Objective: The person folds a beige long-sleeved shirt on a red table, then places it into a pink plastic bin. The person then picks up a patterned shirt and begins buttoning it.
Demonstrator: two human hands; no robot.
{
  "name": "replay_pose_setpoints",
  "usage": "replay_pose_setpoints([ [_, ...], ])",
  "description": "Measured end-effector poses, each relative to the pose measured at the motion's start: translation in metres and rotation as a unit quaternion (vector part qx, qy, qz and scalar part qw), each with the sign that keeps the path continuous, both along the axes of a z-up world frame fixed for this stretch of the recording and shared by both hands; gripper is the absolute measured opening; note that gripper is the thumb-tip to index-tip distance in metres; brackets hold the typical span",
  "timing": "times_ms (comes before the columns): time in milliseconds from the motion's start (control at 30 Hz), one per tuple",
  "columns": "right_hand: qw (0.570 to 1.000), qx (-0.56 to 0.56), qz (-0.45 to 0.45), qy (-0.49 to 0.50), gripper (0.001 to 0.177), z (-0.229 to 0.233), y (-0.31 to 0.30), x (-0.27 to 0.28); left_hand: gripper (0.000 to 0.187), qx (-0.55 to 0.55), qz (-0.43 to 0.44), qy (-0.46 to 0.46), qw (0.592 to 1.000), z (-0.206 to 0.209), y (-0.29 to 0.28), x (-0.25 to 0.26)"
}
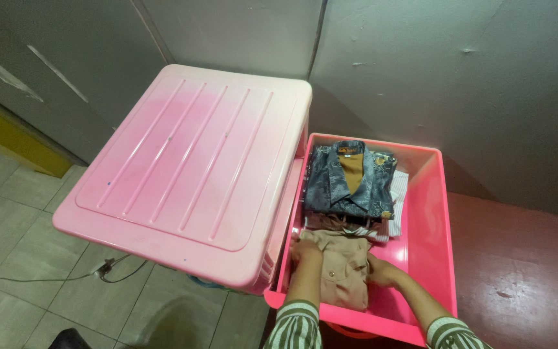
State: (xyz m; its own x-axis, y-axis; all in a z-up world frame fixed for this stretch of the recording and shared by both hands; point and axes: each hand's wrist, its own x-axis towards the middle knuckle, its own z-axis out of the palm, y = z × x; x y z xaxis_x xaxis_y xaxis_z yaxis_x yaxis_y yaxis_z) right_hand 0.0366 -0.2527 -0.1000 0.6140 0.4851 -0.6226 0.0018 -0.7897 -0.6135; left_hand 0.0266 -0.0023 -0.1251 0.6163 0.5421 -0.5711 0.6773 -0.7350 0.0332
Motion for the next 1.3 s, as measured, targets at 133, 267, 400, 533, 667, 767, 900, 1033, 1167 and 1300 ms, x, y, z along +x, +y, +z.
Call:
replay_pose_setpoints([
  [133,1.0,0.021,0.004,0.009,0.074,0.001,0.0,0.0,0.025,-0.016,-0.011,0.033,0.999,-0.001,0.002,-0.004],
  [267,0.992,0.103,-0.011,0.074,0.076,0.007,0.002,-0.004,0.024,-0.009,-0.009,0.037,0.999,-0.001,0.002,-0.002],
  [400,0.992,0.082,-0.003,0.098,0.083,0.012,0.0,-0.006,0.023,0.003,-0.002,0.024,1.0,-0.003,-0.002,-0.001],
  [533,0.992,0.067,0.019,0.101,0.085,0.012,-0.002,-0.006,0.023,-0.002,-0.011,0.026,1.0,-0.002,-0.002,-0.003],
  [667,0.997,0.0,0.056,0.047,0.083,0.014,0.0,-0.006,0.023,-0.017,-0.033,0.032,0.999,-0.002,-0.001,-0.007],
  [767,1.0,0.023,-0.009,0.017,0.085,0.028,0.007,-0.007,0.023,0.017,-0.053,-0.005,0.998,-0.002,0.0,-0.008],
  [900,0.964,-0.085,0.009,-0.25,0.086,0.054,0.012,-0.009,0.024,0.03,-0.118,-0.071,0.99,-0.003,-0.014,-0.011],
  [1033,0.975,-0.013,0.111,-0.19,0.055,0.057,0.015,-0.015,0.024,-0.052,-0.187,0.023,0.981,-0.003,-0.022,-0.014],
  [1167,0.963,-0.046,0.265,-0.006,0.073,0.036,0.009,-0.021,0.025,-0.06,-0.2,0.072,0.975,-0.002,-0.021,-0.012],
  [1300,0.974,0.017,0.215,-0.073,0.061,0.016,0.0,-0.012,0.026,-0.067,-0.206,0.09,0.972,-0.003,-0.018,-0.011],
])
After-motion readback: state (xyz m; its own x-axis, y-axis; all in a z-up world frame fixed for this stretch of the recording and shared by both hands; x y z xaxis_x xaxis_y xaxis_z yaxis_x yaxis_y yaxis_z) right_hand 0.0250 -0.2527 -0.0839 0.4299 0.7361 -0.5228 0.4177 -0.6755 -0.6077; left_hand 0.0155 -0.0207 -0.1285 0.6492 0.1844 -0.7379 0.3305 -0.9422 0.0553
